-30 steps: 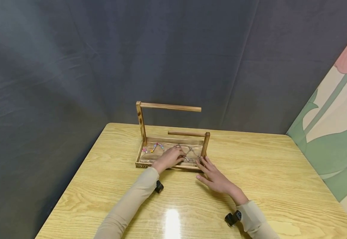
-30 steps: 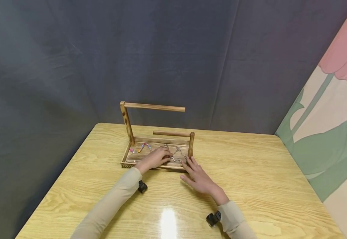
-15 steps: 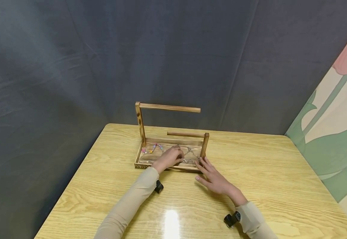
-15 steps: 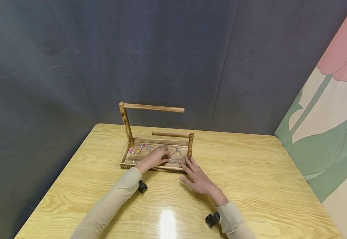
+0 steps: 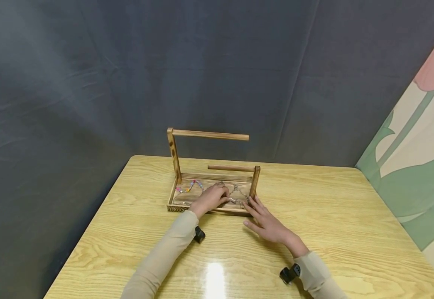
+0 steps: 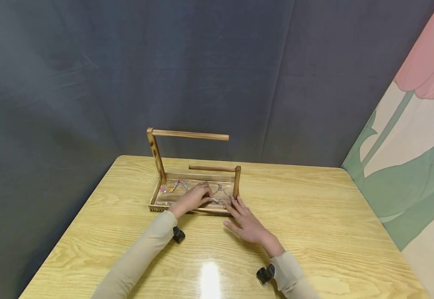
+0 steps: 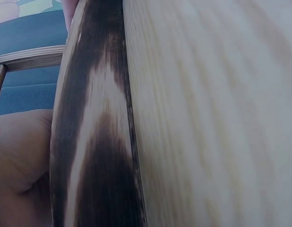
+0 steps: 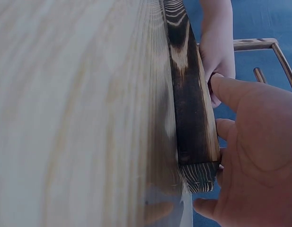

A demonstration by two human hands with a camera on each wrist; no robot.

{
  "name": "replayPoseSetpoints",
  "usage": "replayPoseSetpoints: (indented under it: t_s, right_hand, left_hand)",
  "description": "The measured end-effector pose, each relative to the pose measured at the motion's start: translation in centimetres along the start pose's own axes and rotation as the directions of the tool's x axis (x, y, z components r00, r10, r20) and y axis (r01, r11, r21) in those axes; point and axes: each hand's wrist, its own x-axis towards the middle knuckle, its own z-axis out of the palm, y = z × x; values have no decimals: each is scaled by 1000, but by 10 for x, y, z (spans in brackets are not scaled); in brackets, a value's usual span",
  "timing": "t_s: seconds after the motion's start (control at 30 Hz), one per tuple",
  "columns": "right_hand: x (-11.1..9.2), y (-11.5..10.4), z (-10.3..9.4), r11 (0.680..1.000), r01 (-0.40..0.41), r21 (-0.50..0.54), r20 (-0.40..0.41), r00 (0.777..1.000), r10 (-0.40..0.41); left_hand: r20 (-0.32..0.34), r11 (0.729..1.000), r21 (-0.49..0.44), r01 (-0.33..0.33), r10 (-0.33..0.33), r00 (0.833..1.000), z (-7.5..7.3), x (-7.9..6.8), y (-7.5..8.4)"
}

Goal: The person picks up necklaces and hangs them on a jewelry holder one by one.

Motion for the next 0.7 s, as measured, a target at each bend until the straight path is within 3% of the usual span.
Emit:
replayPoseSetpoints:
  t_s: [0.33,0.7]
  right_hand:
    - [0,1,1,1000,-6,0,2,1000,6]
    - [0,0,1,1000,2,-15,-3,1000,-2]
  left_hand:
    - [-5,999,-33,27,-28,1000,3,-2,3]
    - [-43,997,-82,-10,6,999,0,-4,7]
